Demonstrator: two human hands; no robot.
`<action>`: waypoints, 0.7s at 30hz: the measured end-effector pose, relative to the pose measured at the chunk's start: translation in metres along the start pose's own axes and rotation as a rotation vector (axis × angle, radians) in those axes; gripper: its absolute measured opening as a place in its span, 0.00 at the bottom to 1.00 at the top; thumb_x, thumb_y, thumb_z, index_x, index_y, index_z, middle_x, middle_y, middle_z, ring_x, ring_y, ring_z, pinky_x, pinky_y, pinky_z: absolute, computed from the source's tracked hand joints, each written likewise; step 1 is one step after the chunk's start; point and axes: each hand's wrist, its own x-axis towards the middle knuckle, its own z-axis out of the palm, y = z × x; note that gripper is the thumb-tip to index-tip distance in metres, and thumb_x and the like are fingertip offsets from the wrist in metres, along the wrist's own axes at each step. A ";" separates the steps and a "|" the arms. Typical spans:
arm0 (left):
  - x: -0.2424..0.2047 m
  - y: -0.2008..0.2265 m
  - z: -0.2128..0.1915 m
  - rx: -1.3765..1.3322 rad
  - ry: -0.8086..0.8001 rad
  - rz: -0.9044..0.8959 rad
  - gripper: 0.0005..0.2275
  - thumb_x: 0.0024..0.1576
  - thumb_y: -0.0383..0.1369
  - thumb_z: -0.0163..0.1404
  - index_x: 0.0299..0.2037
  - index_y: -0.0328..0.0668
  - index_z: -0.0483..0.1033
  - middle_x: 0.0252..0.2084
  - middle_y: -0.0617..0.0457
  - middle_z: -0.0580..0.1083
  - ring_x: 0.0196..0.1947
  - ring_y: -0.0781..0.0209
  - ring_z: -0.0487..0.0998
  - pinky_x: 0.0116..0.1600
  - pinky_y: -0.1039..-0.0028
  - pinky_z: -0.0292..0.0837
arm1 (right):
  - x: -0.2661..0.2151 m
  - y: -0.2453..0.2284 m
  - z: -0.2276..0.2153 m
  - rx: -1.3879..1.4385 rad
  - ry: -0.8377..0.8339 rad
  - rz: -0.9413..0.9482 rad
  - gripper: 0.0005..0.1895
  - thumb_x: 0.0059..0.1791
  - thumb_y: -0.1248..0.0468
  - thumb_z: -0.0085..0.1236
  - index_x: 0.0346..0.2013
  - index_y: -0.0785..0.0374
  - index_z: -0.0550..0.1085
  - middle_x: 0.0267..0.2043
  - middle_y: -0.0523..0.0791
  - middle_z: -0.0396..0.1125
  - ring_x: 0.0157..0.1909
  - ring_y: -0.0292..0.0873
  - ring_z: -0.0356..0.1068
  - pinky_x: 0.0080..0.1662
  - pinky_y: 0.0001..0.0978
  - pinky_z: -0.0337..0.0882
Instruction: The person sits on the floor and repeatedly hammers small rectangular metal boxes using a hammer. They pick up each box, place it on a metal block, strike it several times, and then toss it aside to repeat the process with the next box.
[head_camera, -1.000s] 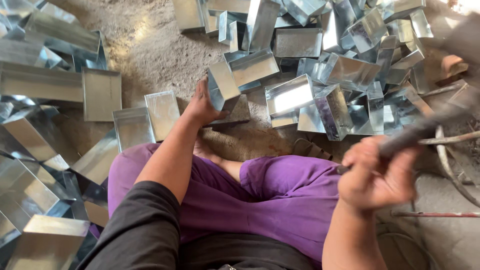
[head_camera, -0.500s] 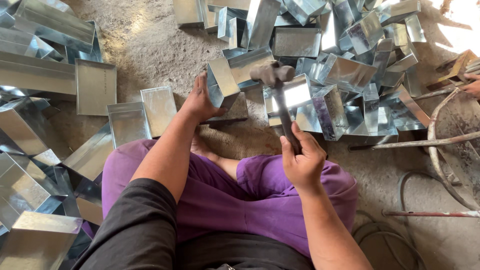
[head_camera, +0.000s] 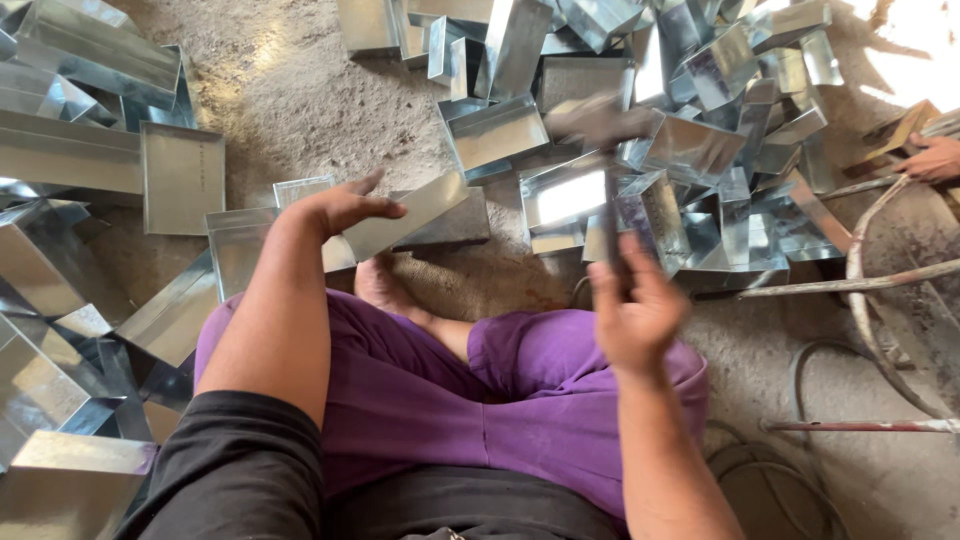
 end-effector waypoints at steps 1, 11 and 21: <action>-0.002 -0.005 -0.004 -0.057 -0.056 -0.097 0.42 0.46 0.53 0.62 0.71 0.50 0.60 0.66 0.41 0.66 0.63 0.45 0.68 0.60 0.56 0.65 | 0.007 -0.007 -0.010 0.062 0.026 -0.135 0.16 0.60 0.73 0.57 0.63 0.66 0.72 0.35 0.47 0.71 0.31 0.35 0.71 0.32 0.23 0.73; -0.014 0.000 -0.009 -0.119 -0.087 -0.292 0.35 0.46 0.54 0.57 0.66 0.55 0.69 0.57 0.53 0.74 0.51 0.56 0.76 0.44 0.56 0.77 | -0.008 0.004 0.025 0.096 0.206 -0.256 0.16 0.56 0.71 0.57 0.58 0.66 0.68 0.34 0.49 0.70 0.29 0.36 0.69 0.32 0.26 0.69; -0.009 -0.015 -0.005 -0.229 -0.054 -0.282 0.42 0.44 0.53 0.60 0.71 0.54 0.60 0.61 0.51 0.74 0.53 0.55 0.78 0.48 0.59 0.77 | -0.040 0.039 0.054 -0.142 -0.070 0.099 0.18 0.52 0.72 0.61 0.56 0.73 0.72 0.47 0.55 0.76 0.43 0.44 0.79 0.46 0.30 0.77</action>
